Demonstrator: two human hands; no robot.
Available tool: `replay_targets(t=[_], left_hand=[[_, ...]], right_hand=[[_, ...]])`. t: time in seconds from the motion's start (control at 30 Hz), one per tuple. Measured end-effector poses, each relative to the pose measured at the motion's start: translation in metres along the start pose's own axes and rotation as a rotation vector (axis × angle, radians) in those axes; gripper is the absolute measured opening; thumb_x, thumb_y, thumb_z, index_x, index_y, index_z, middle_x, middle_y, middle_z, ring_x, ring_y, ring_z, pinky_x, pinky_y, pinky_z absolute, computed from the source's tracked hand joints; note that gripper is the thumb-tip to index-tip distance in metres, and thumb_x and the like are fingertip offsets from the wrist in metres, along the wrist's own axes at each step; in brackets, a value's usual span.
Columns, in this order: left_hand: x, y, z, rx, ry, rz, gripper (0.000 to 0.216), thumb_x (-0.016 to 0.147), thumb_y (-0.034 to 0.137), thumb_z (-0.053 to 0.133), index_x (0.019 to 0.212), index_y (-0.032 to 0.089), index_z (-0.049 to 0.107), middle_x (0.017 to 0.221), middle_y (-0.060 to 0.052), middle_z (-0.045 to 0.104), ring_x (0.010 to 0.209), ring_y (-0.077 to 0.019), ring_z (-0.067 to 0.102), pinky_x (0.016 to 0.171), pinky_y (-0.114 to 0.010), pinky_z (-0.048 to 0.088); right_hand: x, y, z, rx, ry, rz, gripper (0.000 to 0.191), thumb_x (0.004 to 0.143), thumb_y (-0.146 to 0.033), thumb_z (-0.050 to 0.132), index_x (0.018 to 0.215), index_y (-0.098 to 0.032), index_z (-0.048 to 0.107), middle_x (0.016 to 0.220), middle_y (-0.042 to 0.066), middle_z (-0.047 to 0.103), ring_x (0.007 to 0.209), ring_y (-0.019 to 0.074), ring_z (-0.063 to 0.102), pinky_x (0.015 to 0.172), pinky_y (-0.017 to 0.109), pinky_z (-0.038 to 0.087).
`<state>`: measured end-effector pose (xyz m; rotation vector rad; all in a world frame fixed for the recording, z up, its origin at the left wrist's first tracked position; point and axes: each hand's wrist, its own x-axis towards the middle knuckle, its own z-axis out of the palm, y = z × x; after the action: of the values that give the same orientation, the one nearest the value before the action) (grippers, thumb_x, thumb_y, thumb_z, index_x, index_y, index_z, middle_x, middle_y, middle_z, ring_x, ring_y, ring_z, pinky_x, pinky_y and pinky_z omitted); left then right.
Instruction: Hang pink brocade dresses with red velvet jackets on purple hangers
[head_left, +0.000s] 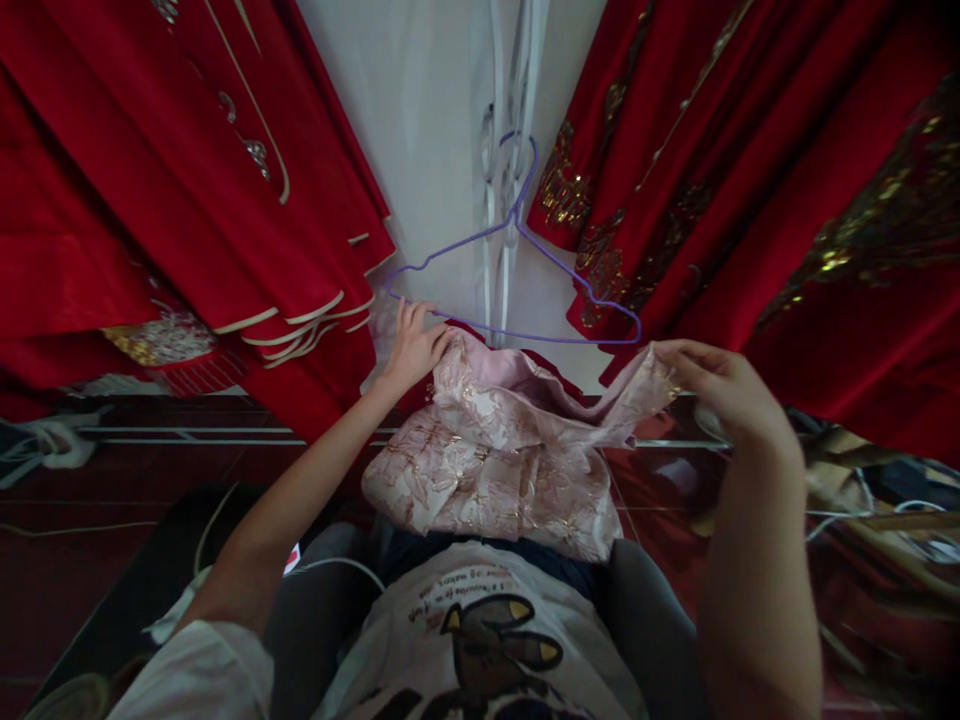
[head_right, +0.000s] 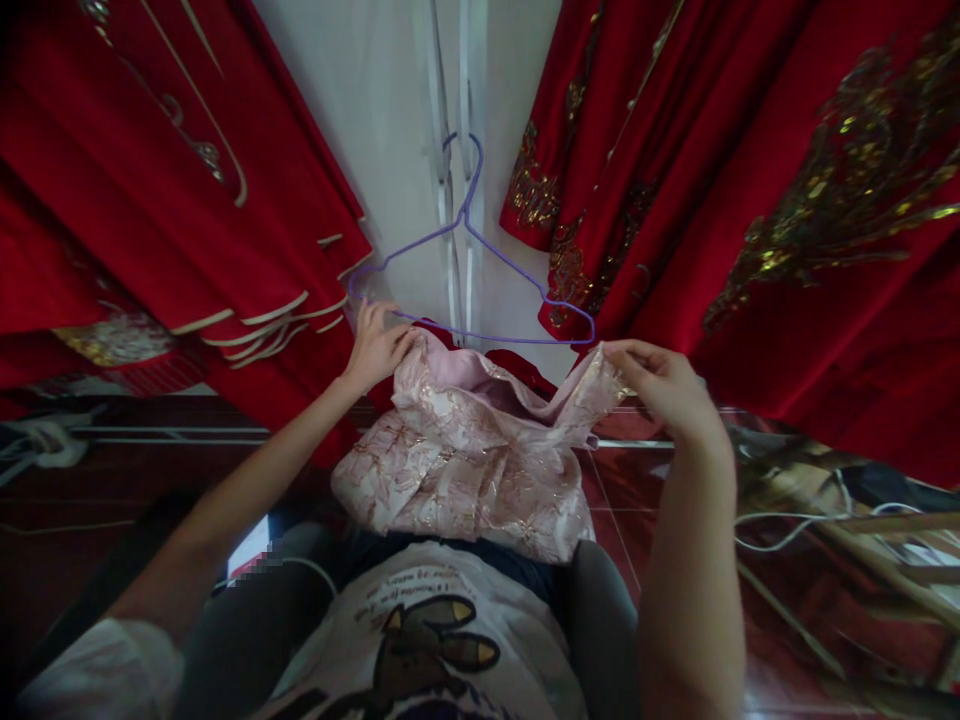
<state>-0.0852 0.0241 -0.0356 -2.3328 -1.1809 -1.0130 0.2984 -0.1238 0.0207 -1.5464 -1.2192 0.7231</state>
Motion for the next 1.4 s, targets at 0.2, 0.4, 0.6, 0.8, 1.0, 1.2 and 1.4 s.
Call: replay_targets(t=[0.2,0.4,0.6,0.8,1.0,1.2,1.4], left_hand=[[-0.008,-0.001,-0.010,-0.072,0.000,0.026,0.032,0.095,0.038,0.047,0.096,0.017,0.071,0.122,-0.013,0.052,0.123,-0.0280,0.045,0.112,-0.061,0.029],[-0.010,-0.002,-0.010,-0.024,-0.036,0.065,0.030,0.093,0.038,0.050,0.095,0.017,0.072,0.123,-0.013,0.052,0.124,-0.0288,0.045,0.113,-0.063,0.027],[-0.012,-0.005,-0.007,-0.013,-0.024,0.083,0.030,0.093,0.040,0.051,0.096,0.020,0.072,0.125,-0.012,0.052,0.125,-0.0297,0.045,0.114,-0.064,0.024],[-0.013,-0.007,-0.007,-0.066,-0.019,0.079,0.029,0.092,0.041,0.052,0.095,0.021,0.072,0.127,-0.012,0.053,0.127,-0.0292,0.045,0.117,-0.062,0.021],[-0.010,0.008,-0.006,-0.256,-0.034,0.064,0.030,0.096,0.038,0.046,0.094,0.021,0.070,0.124,-0.008,0.058,0.121,-0.0228,0.051,0.120,-0.055,0.021],[-0.009,0.022,-0.002,-0.398,0.015,0.038,0.029,0.097,0.038,0.046,0.091,0.020,0.068,0.120,-0.007,0.063,0.118,-0.0205,0.055,0.120,-0.053,0.019],[-0.002,-0.004,-0.025,-0.604,0.335,-0.157,0.025,0.094,0.037,0.052,0.083,0.020,0.066,0.087,-0.002,0.068,0.086,-0.0141,0.063,0.085,-0.033,0.050]], right_hand=[[0.001,0.002,-0.022,-0.018,0.283,0.078,0.016,0.079,-0.032,0.066,0.089,-0.024,0.074,0.089,0.010,0.069,0.062,0.0147,0.058,0.064,0.032,0.046],[-0.013,-0.021,-0.010,-0.038,0.309,-0.004,0.022,0.080,-0.035,0.066,0.096,-0.022,0.075,0.090,0.012,0.070,0.059,0.0132,0.055,0.056,0.030,0.043],[-0.013,-0.017,-0.006,-0.084,0.394,-0.150,0.029,0.077,-0.040,0.068,0.095,-0.019,0.077,0.073,0.006,0.067,0.054,0.0118,0.052,0.052,0.027,0.041],[0.009,-0.018,-0.003,-0.292,0.434,-0.361,0.033,0.080,-0.042,0.064,0.096,-0.016,0.077,0.075,0.007,0.070,0.064,0.0159,0.061,0.061,0.028,0.045],[0.045,-0.059,0.031,-0.525,0.415,-0.511,0.030,0.087,-0.041,0.058,0.095,-0.018,0.075,0.083,0.011,0.073,0.078,0.0260,0.067,0.071,0.036,0.047],[0.066,-0.048,0.055,-0.494,0.396,-0.576,0.034,0.091,-0.044,0.051,0.099,-0.020,0.072,0.082,0.007,0.072,0.076,0.0226,0.066,0.068,0.032,0.045],[0.071,-0.034,0.053,-0.441,0.410,-0.627,0.032,0.092,-0.044,0.049,0.099,-0.021,0.070,0.081,0.006,0.070,0.073,0.0190,0.064,0.068,0.030,0.045]])
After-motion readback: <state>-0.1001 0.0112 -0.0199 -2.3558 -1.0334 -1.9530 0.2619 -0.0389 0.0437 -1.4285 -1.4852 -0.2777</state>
